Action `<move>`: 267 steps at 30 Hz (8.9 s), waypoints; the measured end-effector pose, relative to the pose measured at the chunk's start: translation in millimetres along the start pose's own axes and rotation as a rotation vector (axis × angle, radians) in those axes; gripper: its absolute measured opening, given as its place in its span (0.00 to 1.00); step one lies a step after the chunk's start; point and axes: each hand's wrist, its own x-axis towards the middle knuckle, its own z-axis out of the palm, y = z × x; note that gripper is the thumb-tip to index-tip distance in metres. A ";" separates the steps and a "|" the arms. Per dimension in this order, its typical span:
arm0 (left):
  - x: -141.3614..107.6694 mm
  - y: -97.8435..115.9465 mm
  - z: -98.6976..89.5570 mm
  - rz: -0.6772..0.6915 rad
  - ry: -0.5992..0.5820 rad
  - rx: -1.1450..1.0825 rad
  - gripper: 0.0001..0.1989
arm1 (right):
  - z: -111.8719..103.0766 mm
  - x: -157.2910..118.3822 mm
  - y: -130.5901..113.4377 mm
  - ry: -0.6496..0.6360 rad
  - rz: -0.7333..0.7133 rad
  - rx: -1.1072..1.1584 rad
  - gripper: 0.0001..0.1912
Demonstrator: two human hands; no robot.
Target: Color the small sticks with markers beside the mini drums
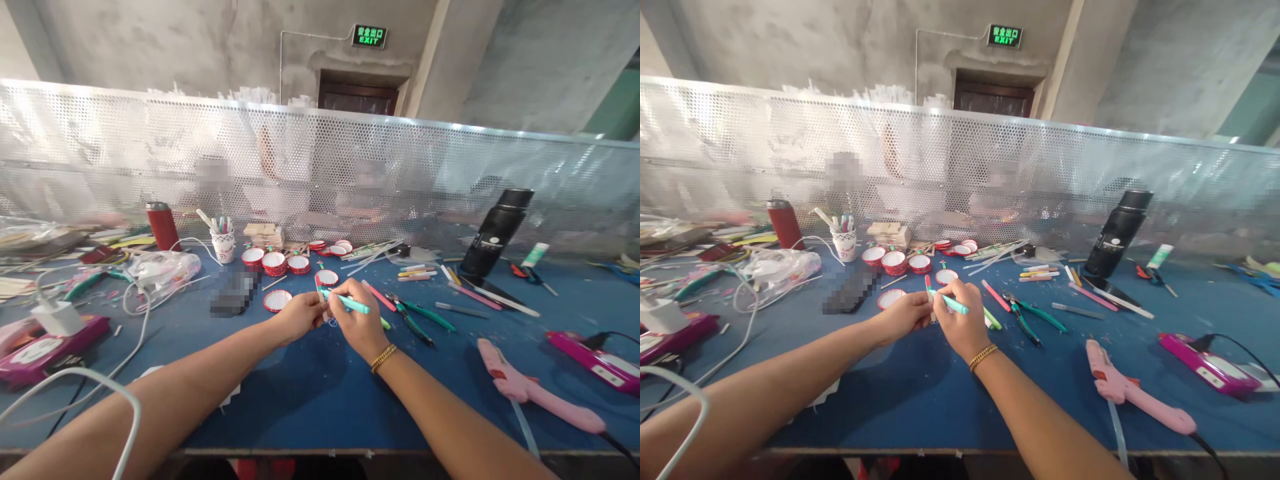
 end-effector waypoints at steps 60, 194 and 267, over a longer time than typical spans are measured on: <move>2.8 -3.7 -1.4 0.050 0.054 0.085 0.11 | 0.7 -0.1 -1.1 -0.008 0.001 -0.037 0.06; -1.5 3.7 0.4 0.010 0.021 0.022 0.14 | 0.0 0.2 3.5 0.002 0.011 0.078 0.05; 0.4 4.6 -0.3 -0.063 0.021 -0.148 0.14 | 15.5 6.2 9.1 -0.071 0.115 0.205 0.06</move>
